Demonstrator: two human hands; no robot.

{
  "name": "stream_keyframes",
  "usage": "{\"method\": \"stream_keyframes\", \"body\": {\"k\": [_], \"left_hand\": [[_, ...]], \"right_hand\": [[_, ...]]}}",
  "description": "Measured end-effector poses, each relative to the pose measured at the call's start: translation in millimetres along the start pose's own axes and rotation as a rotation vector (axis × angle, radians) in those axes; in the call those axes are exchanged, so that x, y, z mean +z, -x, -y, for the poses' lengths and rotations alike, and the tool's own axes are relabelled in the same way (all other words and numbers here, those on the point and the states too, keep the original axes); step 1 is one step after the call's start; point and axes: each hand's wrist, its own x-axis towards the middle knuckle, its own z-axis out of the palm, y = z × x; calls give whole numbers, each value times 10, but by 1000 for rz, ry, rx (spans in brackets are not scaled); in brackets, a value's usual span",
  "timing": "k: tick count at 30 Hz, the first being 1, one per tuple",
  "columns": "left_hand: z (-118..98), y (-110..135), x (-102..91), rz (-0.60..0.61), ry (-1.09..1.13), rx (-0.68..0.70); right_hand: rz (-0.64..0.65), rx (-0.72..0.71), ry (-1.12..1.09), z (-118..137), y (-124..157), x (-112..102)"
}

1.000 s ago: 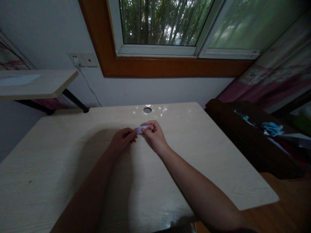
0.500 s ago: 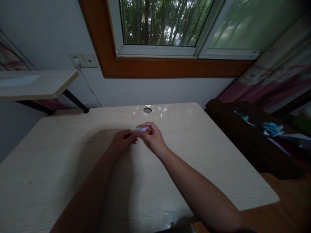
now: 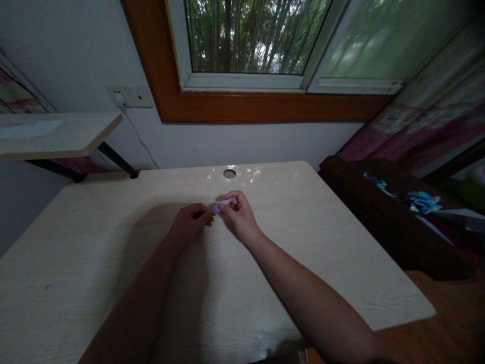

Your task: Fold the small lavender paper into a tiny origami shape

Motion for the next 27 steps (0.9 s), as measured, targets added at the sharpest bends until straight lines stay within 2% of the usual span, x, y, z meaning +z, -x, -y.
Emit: {"method": "stream_keyframes", "body": {"k": [8,18,27], "left_hand": [[-46,14,4,29,60,-10],[-97,21,-1,54,31,-10],[-93,17,-19,12,68,-54]], "right_hand": [[22,-6,-1,-3,-15,0],[81,-27,24,-19,11,19],[22,29,-41,38,-12,13]]}}
